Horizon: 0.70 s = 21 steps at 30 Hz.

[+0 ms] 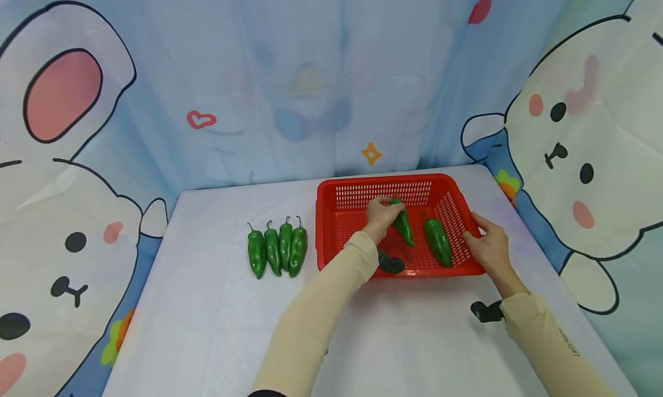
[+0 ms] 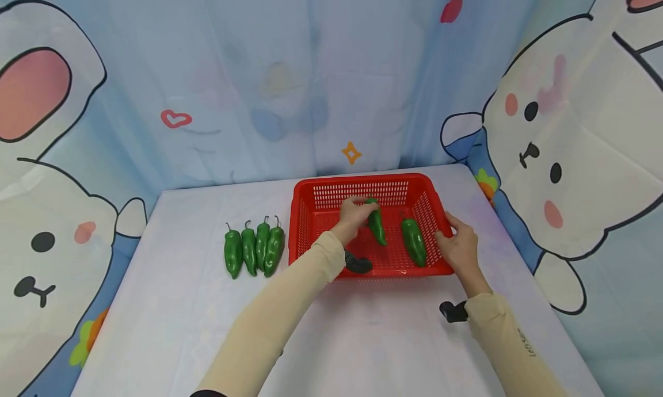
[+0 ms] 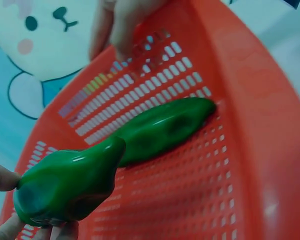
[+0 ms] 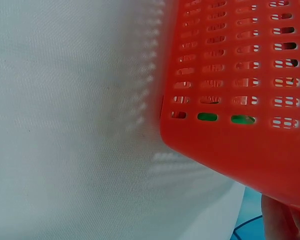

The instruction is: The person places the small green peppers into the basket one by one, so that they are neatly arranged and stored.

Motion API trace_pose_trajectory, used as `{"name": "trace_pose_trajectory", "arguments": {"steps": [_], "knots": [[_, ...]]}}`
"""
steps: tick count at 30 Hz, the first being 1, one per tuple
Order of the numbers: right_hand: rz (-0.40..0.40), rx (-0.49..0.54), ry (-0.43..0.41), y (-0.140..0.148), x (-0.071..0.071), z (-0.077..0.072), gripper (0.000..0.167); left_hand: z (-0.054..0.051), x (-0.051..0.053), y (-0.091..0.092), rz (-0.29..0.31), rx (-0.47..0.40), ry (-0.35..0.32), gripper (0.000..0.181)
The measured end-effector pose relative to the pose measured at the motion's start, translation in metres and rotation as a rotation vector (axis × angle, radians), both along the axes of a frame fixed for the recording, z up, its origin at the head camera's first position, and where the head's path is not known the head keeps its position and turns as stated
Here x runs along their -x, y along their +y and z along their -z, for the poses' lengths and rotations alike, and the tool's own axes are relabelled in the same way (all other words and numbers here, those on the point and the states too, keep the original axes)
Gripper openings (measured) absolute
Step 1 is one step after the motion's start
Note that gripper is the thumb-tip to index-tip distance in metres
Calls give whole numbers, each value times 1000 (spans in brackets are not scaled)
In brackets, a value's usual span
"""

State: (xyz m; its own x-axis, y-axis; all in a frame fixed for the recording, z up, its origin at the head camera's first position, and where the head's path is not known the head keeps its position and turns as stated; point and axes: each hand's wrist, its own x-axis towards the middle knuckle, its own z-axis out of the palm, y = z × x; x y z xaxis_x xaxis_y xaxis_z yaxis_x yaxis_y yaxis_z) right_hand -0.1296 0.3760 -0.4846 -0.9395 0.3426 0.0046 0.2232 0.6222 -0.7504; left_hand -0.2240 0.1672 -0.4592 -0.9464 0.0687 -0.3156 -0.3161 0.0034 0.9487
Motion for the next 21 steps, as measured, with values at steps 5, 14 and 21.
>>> {"name": "trace_pose_trajectory", "arguments": {"steps": [5, 14, 21], "knots": [[-6, -10, 11, 3, -1, -1, 58, 8, -7, 21, 0, 70, -35, 31], [0, -31, 20, 6, -2, -2, 57, 20, -24, 51, 48, 121, -66, 30], [18, -20, 28, 1, -1, -2, 56, 27, -26, 58, 46, 137, -92, 29]]}}
